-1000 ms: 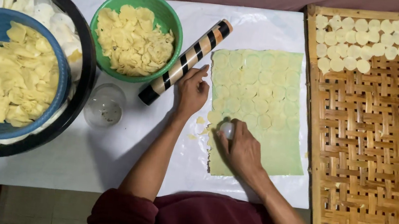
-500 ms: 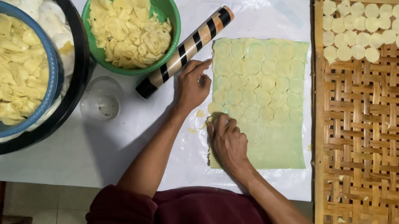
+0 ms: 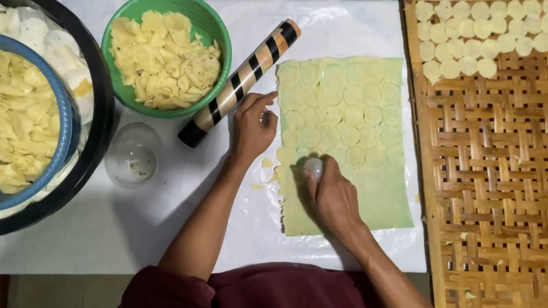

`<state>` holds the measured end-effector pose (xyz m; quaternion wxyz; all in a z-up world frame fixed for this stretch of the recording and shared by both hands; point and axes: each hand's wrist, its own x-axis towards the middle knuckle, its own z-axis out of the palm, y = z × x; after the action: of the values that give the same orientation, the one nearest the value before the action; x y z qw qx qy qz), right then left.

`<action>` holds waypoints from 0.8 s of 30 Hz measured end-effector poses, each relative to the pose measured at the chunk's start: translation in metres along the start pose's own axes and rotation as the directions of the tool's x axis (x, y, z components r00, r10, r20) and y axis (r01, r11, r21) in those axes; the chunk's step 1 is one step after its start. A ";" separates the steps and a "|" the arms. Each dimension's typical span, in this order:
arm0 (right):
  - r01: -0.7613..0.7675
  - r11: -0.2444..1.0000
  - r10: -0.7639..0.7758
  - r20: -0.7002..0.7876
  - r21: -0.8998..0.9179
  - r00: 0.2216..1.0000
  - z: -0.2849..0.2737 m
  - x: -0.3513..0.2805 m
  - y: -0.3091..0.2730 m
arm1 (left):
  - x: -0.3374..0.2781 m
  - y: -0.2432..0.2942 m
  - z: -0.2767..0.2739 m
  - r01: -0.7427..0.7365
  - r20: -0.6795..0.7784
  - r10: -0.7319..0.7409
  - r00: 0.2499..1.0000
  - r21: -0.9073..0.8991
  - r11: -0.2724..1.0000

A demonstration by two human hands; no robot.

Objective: Cutting small round circles out of a sheet of green dough using a small round cutter and placing them on a woven drying tray.

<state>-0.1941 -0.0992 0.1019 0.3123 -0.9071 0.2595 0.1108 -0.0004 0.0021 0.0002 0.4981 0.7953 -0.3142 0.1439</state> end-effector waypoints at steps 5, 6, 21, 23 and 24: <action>0.061 0.985 -0.072 -0.068 -0.160 0.995 0.018 -0.014 0.025 | 0.000 0.000 0.004 0.011 -0.009 -0.011 1.000 -0.005 1.000; 0.081 0.978 -0.099 -0.086 -0.190 0.991 0.019 -0.014 0.022 | 0.002 0.000 0.002 0.003 -0.008 -0.003 1.000 0.001 1.000; 0.280 0.862 -0.327 -0.040 -0.422 0.944 0.029 0.013 0.044 | 0.003 0.003 0.004 -0.002 0.006 0.002 1.000 0.032 0.999; 0.175 0.887 -0.230 -0.081 -0.428 0.970 0.044 0.008 0.034 | -0.002 0.002 0.004 -0.011 0.019 0.010 1.000 0.035 0.999; 0.081 0.895 -0.158 -0.142 -0.440 0.977 0.048 0.014 0.028 | 0.005 0.001 0.005 -0.041 0.005 0.041 0.999 0.041 0.998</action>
<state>-0.1998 -0.0936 0.0449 0.0862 -0.9740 0.1986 0.0663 0.0024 -0.0046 0.0007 0.4779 0.7991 -0.3283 0.1589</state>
